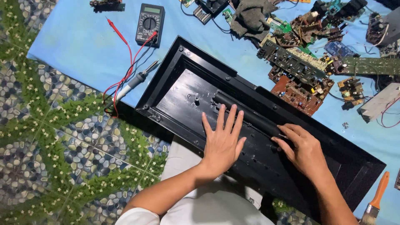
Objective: The person cleans the inside of a black plastic casing using a small brush. They then place a cylindrical black component into the casing and use a screwdriver to secure it.
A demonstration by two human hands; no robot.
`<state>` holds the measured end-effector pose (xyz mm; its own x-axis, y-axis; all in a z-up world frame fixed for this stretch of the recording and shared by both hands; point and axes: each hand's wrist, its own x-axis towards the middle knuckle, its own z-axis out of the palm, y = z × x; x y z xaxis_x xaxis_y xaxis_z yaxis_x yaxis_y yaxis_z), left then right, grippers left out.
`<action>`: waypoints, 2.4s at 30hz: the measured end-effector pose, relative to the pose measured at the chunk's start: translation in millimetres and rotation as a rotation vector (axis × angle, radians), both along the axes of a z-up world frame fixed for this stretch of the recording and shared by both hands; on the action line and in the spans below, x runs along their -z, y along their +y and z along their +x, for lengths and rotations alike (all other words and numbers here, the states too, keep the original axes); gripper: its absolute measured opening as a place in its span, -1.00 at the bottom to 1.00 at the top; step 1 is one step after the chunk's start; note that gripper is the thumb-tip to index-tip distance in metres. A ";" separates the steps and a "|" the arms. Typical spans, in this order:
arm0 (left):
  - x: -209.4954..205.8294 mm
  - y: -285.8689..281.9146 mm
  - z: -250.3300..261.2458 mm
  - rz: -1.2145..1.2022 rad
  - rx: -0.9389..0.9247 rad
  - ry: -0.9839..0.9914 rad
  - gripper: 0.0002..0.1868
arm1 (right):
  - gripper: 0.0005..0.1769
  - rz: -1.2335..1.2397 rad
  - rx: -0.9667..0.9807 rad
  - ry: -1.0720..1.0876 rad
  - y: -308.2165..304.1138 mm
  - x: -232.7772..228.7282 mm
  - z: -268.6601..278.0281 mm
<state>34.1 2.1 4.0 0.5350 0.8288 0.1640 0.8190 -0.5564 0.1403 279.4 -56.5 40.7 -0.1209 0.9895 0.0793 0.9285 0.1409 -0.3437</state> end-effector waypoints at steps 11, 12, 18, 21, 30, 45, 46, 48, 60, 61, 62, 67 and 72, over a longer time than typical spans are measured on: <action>-1.3 5.0 10.7 0.032 0.073 -0.087 -0.21 | -0.49 -0.019 0.004 0.013 -5.0 3.9 0.8; 0.2 5.8 12.1 0.034 0.072 -0.100 -0.25 | -0.50 -0.001 -0.006 0.025 -4.4 4.1 0.6; 1.6 10.5 15.5 0.063 0.059 0.034 -0.16 | -0.50 -0.002 -0.003 0.027 0.0 2.9 2.0; 1.2 6.7 14.8 0.113 0.051 0.119 -0.10 | -0.48 -0.013 0.014 -0.001 -2.7 4.1 1.3; 12.3 6.5 14.6 -0.025 0.132 -0.032 -0.19 | -0.61 -0.046 0.178 -0.003 -1.6 -6.1 -14.4; 15.2 3.6 19.7 0.014 0.090 0.020 -0.17 | -0.61 -0.018 0.159 0.040 -0.9 -6.1 -12.2; 14.1 4.1 19.6 0.011 0.089 0.022 -0.17 | -0.61 -0.021 0.158 0.041 0.1 -8.1 -13.4; 12.7 4.6 19.7 0.009 0.078 0.011 -0.16 | -0.60 -0.033 0.170 0.048 1.2 -11.5 -15.7; 6.7 4.9 16.9 0.112 0.023 0.141 -0.08 | -0.53 -0.095 0.080 0.031 -13.0 -21.0 -0.8; 6.7 3.6 18.7 0.112 0.034 0.139 -0.08 | -0.53 -0.096 0.091 0.030 -18.2 -21.3 1.5; 6.6 3.0 19.6 0.125 0.025 0.173 -0.09 | -0.54 -0.093 0.106 0.032 -21.8 -21.2 3.4; 4.7 5.8 18.8 0.136 0.032 0.193 -0.10 | -0.47 -0.142 0.185 0.003 -39.1 -16.3 15.7; 5.6 8.6 16.7 0.051 0.027 0.079 -0.05 | -0.59 0.040 0.158 0.051 -43.4 -5.8 18.6</action>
<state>50.8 10.7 -1.7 0.5703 0.8053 0.1618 0.8107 -0.5836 0.0471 298.0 -99.9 46.5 0.0412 0.9918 0.1208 0.9216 0.0089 -0.3880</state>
